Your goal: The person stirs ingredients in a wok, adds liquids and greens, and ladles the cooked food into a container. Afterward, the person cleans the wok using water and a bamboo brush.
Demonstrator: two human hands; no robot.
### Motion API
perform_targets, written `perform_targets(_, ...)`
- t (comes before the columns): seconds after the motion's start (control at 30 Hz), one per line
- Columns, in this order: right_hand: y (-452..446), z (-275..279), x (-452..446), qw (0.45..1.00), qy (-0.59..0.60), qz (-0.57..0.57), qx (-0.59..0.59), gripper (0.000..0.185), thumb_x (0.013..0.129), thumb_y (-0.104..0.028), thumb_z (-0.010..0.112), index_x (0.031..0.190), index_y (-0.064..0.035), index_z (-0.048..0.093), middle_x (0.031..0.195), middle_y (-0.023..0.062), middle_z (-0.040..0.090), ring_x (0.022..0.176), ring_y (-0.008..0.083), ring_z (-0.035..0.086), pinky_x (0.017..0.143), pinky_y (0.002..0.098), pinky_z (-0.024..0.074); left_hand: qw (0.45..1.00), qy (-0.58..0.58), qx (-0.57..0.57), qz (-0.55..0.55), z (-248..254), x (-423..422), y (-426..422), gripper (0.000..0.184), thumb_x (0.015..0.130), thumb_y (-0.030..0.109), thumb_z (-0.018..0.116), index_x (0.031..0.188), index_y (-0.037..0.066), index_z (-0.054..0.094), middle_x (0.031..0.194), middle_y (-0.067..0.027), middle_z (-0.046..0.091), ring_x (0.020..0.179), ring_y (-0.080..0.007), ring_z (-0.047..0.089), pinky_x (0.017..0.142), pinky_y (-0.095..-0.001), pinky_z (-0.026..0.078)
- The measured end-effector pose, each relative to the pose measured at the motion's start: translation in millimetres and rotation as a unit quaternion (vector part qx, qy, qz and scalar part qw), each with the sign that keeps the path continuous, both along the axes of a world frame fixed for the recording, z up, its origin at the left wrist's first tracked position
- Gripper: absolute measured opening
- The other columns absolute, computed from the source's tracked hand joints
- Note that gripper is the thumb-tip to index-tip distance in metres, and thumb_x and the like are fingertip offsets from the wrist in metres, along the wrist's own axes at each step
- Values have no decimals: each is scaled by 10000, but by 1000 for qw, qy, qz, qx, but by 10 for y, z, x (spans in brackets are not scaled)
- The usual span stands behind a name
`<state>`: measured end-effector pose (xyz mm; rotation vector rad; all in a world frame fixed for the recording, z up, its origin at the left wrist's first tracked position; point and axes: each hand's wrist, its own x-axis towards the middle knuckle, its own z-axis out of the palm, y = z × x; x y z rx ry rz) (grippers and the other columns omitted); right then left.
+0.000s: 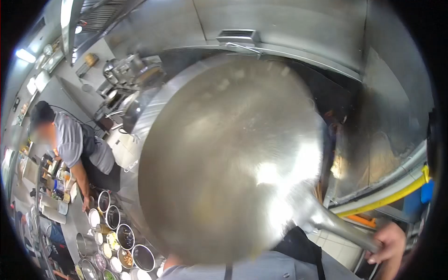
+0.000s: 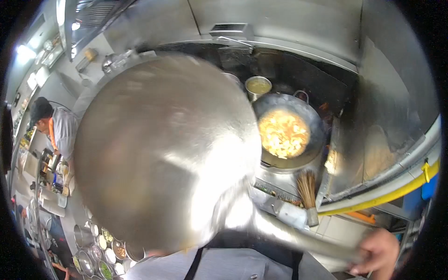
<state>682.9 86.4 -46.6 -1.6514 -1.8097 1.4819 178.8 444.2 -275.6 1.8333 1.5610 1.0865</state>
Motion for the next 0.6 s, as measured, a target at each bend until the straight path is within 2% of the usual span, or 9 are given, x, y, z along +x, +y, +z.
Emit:
perform_targets(0.07, 590, 186, -690, 974, 140, -153, -96, 181, 720, -126, 795, 820, -21, 686, 574, -12, 572, 423, 89, 485, 410, 244, 372, 1000, -14, -25, 1, 0, 17, -65, 412, 751, 94, 686, 1145, 17, 595, 1290, -230, 505, 1209, -354, 479, 1009, -399, 383)
perform_targets(0.1, 632, -36, -750, 958, 177, -196, -108, 153, 725, -50, 755, 834, 12, 668, 575, 27, 575, 410, 103, 496, 380, 253, 374, 991, -66, -117, -28, 120, 41, -166, 430, 750, 96, 693, 1158, 18, 585, 1301, -246, 489, 1256, -361, 439, 1054, -415, 334)
perform_targets(0.13, 656, -286, -798, 941, 211, -237, -120, 136, 731, 25, 715, 847, 46, 650, 576, 66, 579, 397, 116, 507, 350, 263, 377, 994, -22, -93, -48, 171, 57, -240, 443, 745, 102, 708, 1160, 14, 581, 1315, -236, 482, 1247, -354, 450, 1044, -407, 350)
perform_targets(0.2, 810, -569, -904, 904, 240, -320, -154, 134, 772, -22, 695, 880, 14, 625, 552, 16, 527, 414, 91, 489, 389, 244, 384, 993, -57, -94, -41, 60, 12, -362, 453, 745, 111, 719, 1163, 12, 575, 1313, -229, 485, 1238, -342, 462, 1028, -394, 372)
perform_targets(0.23, 905, -693, -879, 906, 235, -318, -154, 134, 772, -22, 695, 880, 14, 625, 552, 16, 527, 414, 91, 489, 389, 244, 384, 996, -35, -75, -38, 25, -41, -423, 454, 744, 86, 723, 1172, 35, 580, 1331, -177, 495, 1200, -310, 513, 921, -406, 465)
perform_targets(0.3, 1047, -918, -858, 927, 114, -343, -104, 137, 783, 17, 651, 912, 35, 608, 550, 29, 530, 397, 97, 489, 368, 260, 390, 996, -24, -84, -32, -5, -233, -480, 456, 748, 99, 722, 1174, 31, 573, 1335, -182, 483, 1211, -311, 497, 949, -394, 441)
perform_targets(0.33, 1093, -1016, -843, 926, 112, -345, -106, 137, 783, 17, 651, 912, 35, 608, 550, 29, 530, 397, 97, 489, 368, 260, 390, 995, -10, -94, -29, -1, -294, -513, 458, 753, 112, 722, 1176, 27, 567, 1339, -187, 471, 1222, -312, 481, 978, -382, 417)
perform_targets(0.4, 1183, -1145, -828, 923, 53, -376, -60, 132, 781, 29, 641, 905, 40, 597, 542, 32, 522, 386, 105, 489, 348, 271, 382, 996, 8, -92, 17, 161, -372, -589, 439, 759, 106, 707, 1170, 27, 573, 1347, -177, 466, 1205, -312, 496, 945, -392, 433)
perform_targets(0.6, 1327, -1308, -860, 915, 35, -399, -57, 87, 811, -29, 625, 849, 36, 581, 520, 49, 514, 369, 116, 483, 338, 283, 385, 993, -4, -110, 39, 89, -551, -527, 432, 763, 104, 703, 1166, 12, 577, 1339, -184, 477, 1197, -307, 504, 943, -390, 434)
